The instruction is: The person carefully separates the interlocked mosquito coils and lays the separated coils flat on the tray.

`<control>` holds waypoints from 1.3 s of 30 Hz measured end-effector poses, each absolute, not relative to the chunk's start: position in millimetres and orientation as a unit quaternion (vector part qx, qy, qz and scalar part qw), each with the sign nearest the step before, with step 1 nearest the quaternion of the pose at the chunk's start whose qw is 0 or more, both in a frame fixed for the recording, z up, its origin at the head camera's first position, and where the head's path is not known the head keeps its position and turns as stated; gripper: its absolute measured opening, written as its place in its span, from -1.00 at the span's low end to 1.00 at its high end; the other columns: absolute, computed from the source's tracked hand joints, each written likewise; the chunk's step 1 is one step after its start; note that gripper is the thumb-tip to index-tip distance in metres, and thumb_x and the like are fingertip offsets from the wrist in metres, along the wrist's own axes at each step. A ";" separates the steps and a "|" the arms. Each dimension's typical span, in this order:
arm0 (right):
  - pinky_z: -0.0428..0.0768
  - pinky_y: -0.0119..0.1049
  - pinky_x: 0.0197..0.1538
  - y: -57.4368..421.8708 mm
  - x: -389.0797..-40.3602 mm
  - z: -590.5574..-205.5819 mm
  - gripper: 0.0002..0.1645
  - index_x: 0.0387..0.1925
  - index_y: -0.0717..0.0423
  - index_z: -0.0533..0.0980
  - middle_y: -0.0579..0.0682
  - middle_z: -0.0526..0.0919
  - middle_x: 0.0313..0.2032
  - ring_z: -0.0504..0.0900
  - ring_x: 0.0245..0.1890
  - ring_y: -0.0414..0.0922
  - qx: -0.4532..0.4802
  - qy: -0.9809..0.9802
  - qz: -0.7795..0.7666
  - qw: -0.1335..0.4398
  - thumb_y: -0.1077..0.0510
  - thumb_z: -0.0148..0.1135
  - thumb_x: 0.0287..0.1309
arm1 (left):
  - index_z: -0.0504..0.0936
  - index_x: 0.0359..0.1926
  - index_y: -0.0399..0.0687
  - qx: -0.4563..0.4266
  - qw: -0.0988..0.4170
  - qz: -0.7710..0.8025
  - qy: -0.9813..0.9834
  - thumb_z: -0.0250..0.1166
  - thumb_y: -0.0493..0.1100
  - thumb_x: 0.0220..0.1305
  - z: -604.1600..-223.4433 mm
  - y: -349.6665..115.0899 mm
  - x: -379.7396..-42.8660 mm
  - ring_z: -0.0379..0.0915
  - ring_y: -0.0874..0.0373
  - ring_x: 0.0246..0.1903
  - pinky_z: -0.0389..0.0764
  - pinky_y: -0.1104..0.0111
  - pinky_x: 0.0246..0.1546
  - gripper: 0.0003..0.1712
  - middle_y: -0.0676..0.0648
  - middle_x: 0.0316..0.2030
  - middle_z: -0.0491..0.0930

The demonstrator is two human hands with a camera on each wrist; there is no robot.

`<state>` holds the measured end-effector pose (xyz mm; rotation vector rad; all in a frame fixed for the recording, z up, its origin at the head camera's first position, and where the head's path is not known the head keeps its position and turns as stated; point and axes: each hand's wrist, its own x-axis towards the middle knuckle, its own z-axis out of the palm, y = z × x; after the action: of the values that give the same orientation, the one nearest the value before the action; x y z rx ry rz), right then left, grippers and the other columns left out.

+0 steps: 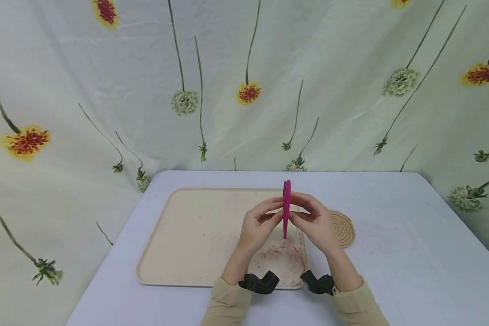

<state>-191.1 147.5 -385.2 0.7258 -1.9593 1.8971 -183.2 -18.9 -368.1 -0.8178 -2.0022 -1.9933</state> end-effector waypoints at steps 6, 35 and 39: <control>0.57 -0.35 -0.03 148.2 -192.1 -387.4 -0.50 0.07 0.44 0.39 -0.15 0.53 0.03 0.53 0.01 -0.21 0.269 -0.677 0.666 0.159 0.57 0.17 0.03 | 0.57 -0.09 -0.52 -0.292 0.109 -0.658 -0.686 0.20 -0.47 0.19 -369.0 -20.6 -183.9 0.41 -0.22 0.04 0.50 -0.05 -0.03 -0.75 -0.39 0.01 0.51; 0.57 -0.34 -0.05 142.8 -191.9 -384.2 -0.39 0.14 0.41 0.27 0.09 0.46 -0.15 0.46 -0.06 -0.05 0.201 -0.669 0.701 0.144 0.57 0.14 -0.01 | 0.47 -0.17 -0.43 -0.246 0.063 -0.719 -0.647 0.19 -0.40 0.24 -396.8 -10.1 -201.1 0.13 -0.14 0.30 0.35 0.02 0.14 -0.84 -0.21 0.36 0.14; 0.56 -0.34 -0.03 142.9 -191.6 -384.5 -0.37 0.18 0.39 0.24 0.18 0.36 0.09 0.34 0.13 0.09 0.188 -0.674 0.704 0.125 0.55 0.13 0.03 | 0.47 -0.16 -0.40 -0.226 0.051 -0.722 -0.653 0.19 -0.38 0.25 -396.4 -10.3 -200.7 0.09 -0.09 0.32 0.40 0.13 0.13 -0.83 -0.17 0.36 0.15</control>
<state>-191.6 142.9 -384.5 0.5474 -1.9626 2.0506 -200.7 -10.3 -396.4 -0.6866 -1.9869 -2.1965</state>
